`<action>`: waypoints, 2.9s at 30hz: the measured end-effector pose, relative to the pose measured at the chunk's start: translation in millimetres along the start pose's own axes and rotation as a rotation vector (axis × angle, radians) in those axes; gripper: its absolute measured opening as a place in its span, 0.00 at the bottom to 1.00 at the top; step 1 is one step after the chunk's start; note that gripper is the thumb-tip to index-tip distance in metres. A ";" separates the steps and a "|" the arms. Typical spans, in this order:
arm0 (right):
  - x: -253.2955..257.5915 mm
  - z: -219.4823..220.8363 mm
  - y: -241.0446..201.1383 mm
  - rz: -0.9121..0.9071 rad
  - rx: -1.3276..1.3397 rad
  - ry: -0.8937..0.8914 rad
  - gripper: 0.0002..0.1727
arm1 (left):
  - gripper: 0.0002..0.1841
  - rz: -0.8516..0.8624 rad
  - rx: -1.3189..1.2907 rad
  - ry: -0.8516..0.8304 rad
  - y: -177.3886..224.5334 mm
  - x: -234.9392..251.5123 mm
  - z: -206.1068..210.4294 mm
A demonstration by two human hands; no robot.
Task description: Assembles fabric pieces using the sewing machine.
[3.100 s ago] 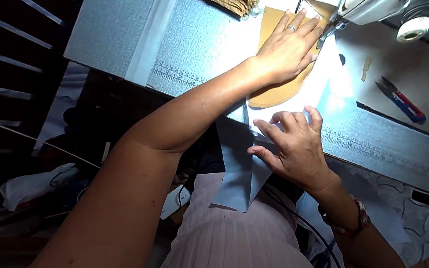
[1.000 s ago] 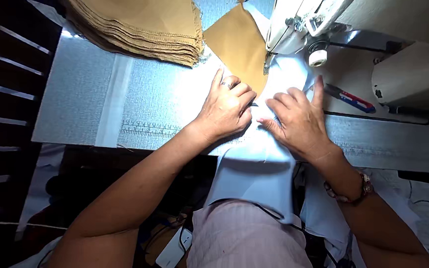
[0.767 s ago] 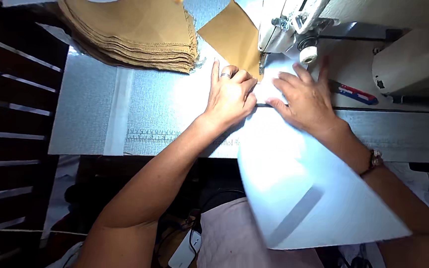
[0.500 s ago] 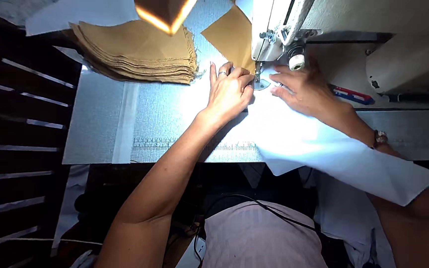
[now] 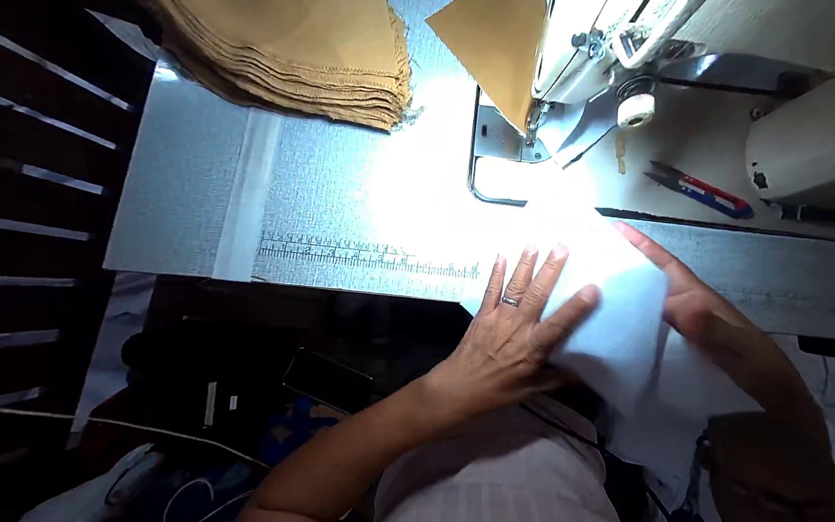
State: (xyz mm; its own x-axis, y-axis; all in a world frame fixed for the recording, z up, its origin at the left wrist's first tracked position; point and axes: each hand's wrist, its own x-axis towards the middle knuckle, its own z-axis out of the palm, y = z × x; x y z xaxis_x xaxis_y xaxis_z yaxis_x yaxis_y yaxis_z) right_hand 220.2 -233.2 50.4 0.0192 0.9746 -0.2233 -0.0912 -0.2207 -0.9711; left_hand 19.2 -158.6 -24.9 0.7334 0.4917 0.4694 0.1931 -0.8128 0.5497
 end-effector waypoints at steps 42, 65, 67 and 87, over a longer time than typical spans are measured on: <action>87.4 31.3 32.2 -0.869 -0.919 0.485 0.10 | 0.10 -0.236 0.016 -0.036 -80.2 -50.5 -115.8; 131.0 47.7 64.4 -0.634 -1.236 0.212 0.35 | 0.29 -0.734 0.487 -0.009 -184.2 148.4 -169.5; 131.1 48.0 64.7 -0.641 -1.234 0.214 0.35 | 0.23 -0.732 0.453 0.056 -182.4 145.6 -165.2; 116.4 45.9 65.6 -0.683 -1.132 0.187 0.30 | 0.24 -0.939 -1.381 0.724 -46.3 63.4 -98.4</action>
State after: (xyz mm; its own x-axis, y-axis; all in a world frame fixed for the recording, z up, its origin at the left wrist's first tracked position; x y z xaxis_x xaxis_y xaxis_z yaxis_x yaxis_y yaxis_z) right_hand 170.7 -132.5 -35.4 -0.1267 0.9020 0.4126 0.8606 0.3069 -0.4065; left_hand -7.4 -59.0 47.4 0.2432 0.9115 -0.3318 -0.5646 0.4112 0.7156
